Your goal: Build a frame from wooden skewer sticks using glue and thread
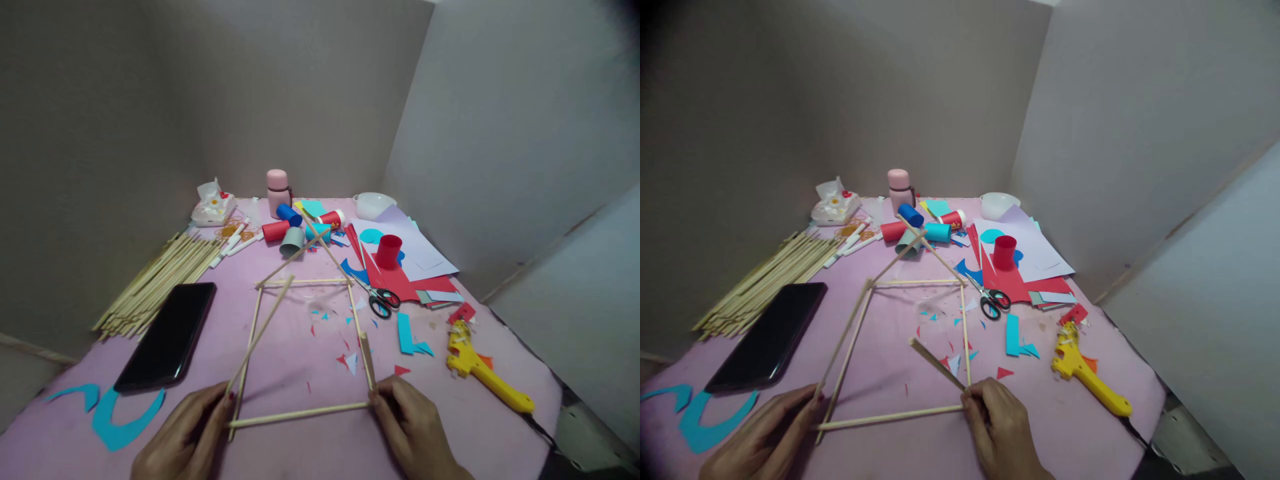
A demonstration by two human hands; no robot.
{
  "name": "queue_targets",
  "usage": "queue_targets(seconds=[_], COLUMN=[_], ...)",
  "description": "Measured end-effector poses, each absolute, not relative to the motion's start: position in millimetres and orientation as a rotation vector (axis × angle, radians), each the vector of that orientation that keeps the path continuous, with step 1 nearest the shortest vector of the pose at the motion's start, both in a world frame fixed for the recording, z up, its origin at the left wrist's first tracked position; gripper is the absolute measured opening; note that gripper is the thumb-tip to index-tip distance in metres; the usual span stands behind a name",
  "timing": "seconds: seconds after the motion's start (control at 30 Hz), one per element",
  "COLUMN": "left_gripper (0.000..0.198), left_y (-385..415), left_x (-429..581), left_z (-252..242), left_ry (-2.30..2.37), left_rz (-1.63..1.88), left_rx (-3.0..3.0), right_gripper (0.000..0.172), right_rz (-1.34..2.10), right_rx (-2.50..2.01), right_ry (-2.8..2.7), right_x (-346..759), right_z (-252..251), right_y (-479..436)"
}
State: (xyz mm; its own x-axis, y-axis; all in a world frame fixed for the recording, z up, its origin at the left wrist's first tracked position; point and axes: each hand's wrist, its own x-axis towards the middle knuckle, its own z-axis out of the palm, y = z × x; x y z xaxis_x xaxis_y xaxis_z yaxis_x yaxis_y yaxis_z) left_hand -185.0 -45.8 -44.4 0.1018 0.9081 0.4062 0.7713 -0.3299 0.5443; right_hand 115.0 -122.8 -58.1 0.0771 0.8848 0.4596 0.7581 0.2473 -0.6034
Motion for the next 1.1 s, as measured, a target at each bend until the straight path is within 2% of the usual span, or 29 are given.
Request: queue_targets(seconds=[0.23, 0.37, 0.47, 0.6, 0.7, 0.87, 1.1], left_gripper=[0.043, 0.042, 0.042, 0.032, 0.022, 0.011, 0.012], left_y=[-37, -35, -40, -52, -59, -58, -51], left_x=[-192, -192, -188, -174, -158, -140, -141], left_z=[-24, -16, -15, -21, -25, -31, -41], left_ry=[2.031, 2.076, 2.101, 1.654, 1.271, 1.13, 1.052], left_rz=[0.75, 0.492, 0.501, 0.788, 0.724, 0.607, 0.777], left_rx=[1.893, 2.006, 2.202, 2.579, 2.712, 2.734, 2.733], right_gripper=[0.011, 0.011, 0.011, 0.011, 0.011, 0.012, 0.017], right_rz=[0.2, 0.19, 0.189, 0.19, 0.191, 0.16, 0.123], right_rx=[-1.518, -1.512, -1.522, -1.528, -1.534, -1.541, -1.54], right_ry=[-1.712, -1.723, -1.73, -1.732, -1.724, -1.701, -1.671], right_x=[117, 118, 118, 118, 118, 116, 110], right_z=[-61, -63, -62, -61, -60, -58, -48], right_y=[-125, -126, -126, -125, -125, -124, -119])
